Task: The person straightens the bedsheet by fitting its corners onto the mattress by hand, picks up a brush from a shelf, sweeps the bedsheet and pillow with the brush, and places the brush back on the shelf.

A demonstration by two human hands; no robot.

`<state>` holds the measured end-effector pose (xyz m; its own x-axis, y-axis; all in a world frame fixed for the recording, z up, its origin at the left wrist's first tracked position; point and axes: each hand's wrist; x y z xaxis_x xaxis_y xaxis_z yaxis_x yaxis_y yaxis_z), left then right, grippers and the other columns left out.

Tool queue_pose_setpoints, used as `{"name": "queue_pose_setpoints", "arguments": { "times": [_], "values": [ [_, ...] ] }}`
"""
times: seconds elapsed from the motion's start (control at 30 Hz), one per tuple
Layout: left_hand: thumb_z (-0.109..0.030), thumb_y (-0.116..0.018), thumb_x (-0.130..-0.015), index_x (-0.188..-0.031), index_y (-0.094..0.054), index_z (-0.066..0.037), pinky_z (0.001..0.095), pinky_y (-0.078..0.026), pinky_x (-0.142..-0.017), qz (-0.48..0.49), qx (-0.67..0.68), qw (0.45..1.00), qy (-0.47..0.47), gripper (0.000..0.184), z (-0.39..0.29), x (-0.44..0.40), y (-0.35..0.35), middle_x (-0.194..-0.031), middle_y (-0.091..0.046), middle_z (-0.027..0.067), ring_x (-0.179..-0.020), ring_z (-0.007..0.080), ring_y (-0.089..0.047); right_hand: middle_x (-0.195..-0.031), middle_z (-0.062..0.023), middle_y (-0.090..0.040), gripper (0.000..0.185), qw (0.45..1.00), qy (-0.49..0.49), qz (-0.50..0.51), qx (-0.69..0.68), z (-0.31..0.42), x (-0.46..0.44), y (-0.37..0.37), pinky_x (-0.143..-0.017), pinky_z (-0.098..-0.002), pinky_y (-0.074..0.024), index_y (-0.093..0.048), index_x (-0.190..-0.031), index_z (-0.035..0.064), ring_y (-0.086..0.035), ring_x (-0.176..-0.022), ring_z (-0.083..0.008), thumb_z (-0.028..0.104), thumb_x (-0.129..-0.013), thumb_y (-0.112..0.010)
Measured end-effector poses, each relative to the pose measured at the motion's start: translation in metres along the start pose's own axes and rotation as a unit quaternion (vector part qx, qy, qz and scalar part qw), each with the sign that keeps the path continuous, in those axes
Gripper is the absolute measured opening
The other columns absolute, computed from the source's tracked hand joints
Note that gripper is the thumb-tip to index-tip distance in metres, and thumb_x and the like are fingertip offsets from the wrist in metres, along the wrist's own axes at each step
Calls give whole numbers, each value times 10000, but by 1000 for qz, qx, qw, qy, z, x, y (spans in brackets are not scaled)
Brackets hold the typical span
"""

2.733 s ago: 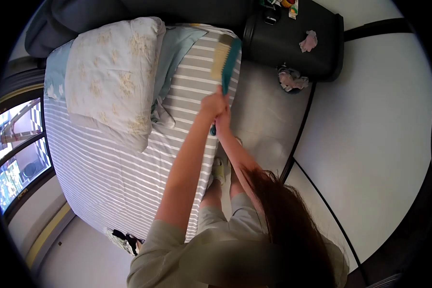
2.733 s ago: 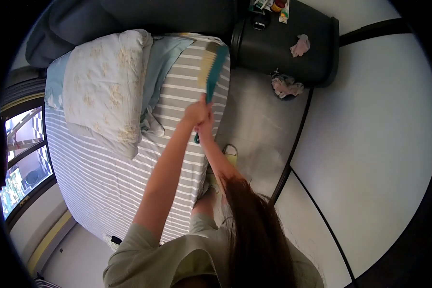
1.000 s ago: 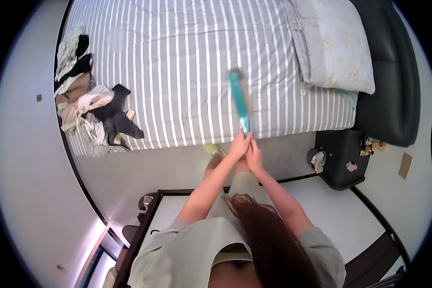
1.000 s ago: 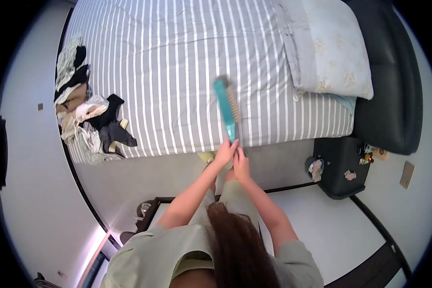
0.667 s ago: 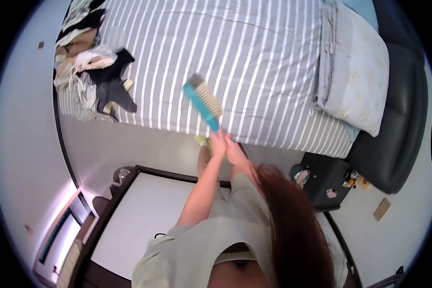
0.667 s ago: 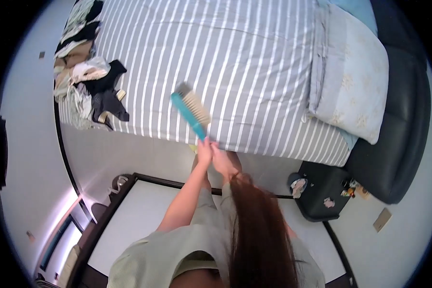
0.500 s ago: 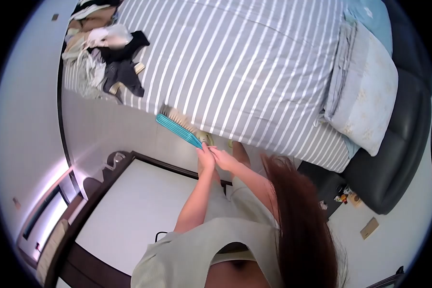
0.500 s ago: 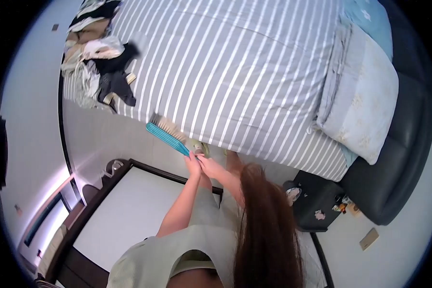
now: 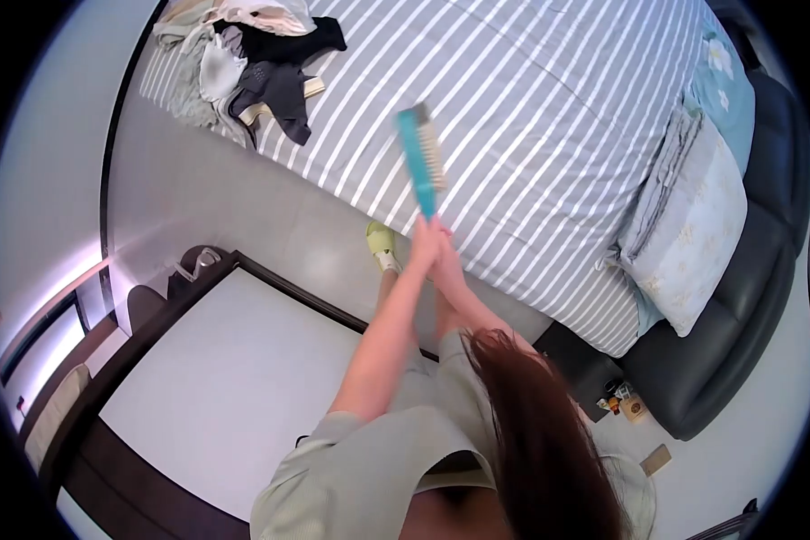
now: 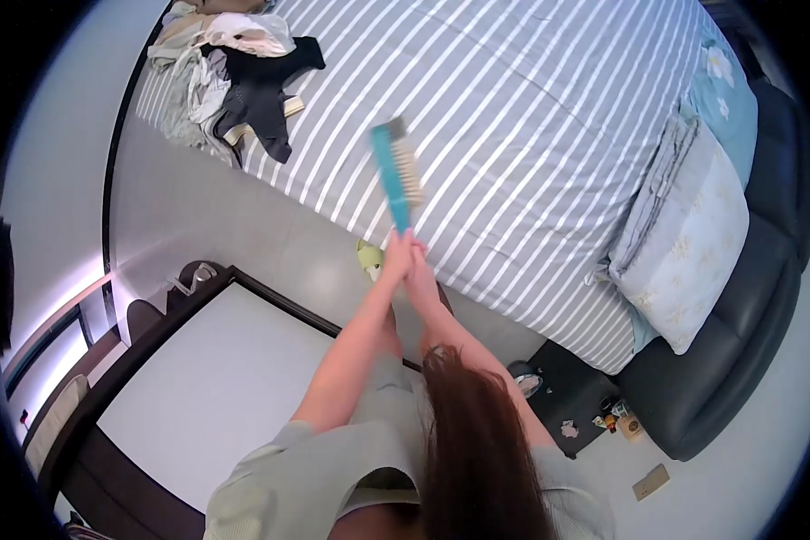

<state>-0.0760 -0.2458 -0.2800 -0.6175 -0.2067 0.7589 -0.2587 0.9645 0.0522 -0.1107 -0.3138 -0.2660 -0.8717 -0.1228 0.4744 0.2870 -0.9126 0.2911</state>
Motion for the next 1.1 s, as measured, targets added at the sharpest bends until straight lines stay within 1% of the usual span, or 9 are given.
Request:
{"name": "queue_pose_setpoints", "arguments": {
  "times": [0.1, 0.23, 0.4, 0.5, 0.6, 0.73, 0.93, 1.07, 1.1],
  "values": [
    [-253, -376, -874, -883, -375, -7, 301, -473, -537, -39, 176, 983, -35, 246, 45, -6, 72, -681, -581, 147, -600, 204, -576, -772, -252, -543, 286, 983, -3, 167, 72, 9, -1, -35, -596, -486, -385, -411, -1088, 79, -505, -725, -432, 236, -851, -385],
    [-239, -369, -877, -844, -379, 19, 295, -470, -560, -102, 149, 983, 18, 260, 40, 27, 136, -668, -590, 153, -586, 202, -575, -905, -248, -539, 331, 960, 19, 273, 61, 37, 17, -76, -696, -471, -395, -402, -1135, 82, -502, -804, -432, 257, -860, -349],
    [-230, -391, -879, -868, -353, -27, 288, -459, -566, -33, 40, 997, -59, 206, 36, 34, 149, -690, -580, 124, -611, 163, -564, -891, -222, -555, 346, 988, 43, 151, 6, 46, 43, -88, -691, -424, -421, -396, -1162, 84, -526, -823, -396, 220, -844, -397],
    [-205, -417, -871, -840, -366, -25, 293, -453, -570, 21, -50, 995, -86, 190, 24, 32, 118, -684, -583, 112, -606, 165, -564, -868, -209, -556, 331, 992, -93, 89, -10, 62, 51, -61, -616, -384, -430, -423, -1120, 42, -569, -756, -337, 201, -830, -442],
    [-210, -428, -864, -839, -371, -20, 313, -448, -573, 121, -111, 982, -94, 200, -13, 37, 67, -688, -585, 112, -615, 195, -573, -815, -192, -556, 335, 990, -72, -51, -107, 44, 51, -38, -571, -347, -430, -421, -1122, 34, -579, -663, -279, 197, -831, -447],
    [-328, -453, -832, -891, -387, -26, 423, -420, -594, 196, -311, 919, -144, 316, -21, 27, -14, -718, -573, 190, -674, 356, -560, -562, 15, -421, 334, 949, -97, -184, -235, 46, 48, 18, -368, -191, -276, -372, -1186, 79, -350, -414, -37, 187, -873, -417],
    [-372, -450, -818, -919, -381, -39, 444, -397, -593, 307, -363, 869, -136, 355, -42, 38, -158, -735, -551, 218, -688, 400, -527, -1021, -61, -507, 394, 910, -138, -304, -246, -18, 33, 123, -715, -264, -398, -327, -1220, 42, -504, -887, -144, 198, -869, -414],
    [-359, -446, -823, -954, -380, -37, 437, -404, -635, 343, -367, 852, -146, 353, -40, 34, -249, -809, -550, 226, -740, 397, -526, -967, -53, -497, 399, 894, -69, -370, -244, -49, 15, 194, -686, -249, -369, -332, -1208, 49, -482, -838, -139, 222, -863, -435],
    [-352, -447, -827, -956, -386, -31, 436, -402, -653, 345, -372, 849, -145, 351, -39, 31, -267, -827, -545, 224, -762, 395, -522, -912, -25, -487, 393, 889, -61, -378, -251, -58, 9, 209, -591, -218, -355, -333, -1195, 54, -464, -736, -93, 227, -861, -446]
  ]
}}
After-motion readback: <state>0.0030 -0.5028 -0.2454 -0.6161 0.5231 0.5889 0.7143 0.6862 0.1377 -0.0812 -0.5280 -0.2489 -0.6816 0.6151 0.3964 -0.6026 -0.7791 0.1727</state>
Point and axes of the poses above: each hand's wrist, its own x-axis away from the middle knuckle, its own y-axis out of the back of the hand, z = x × y
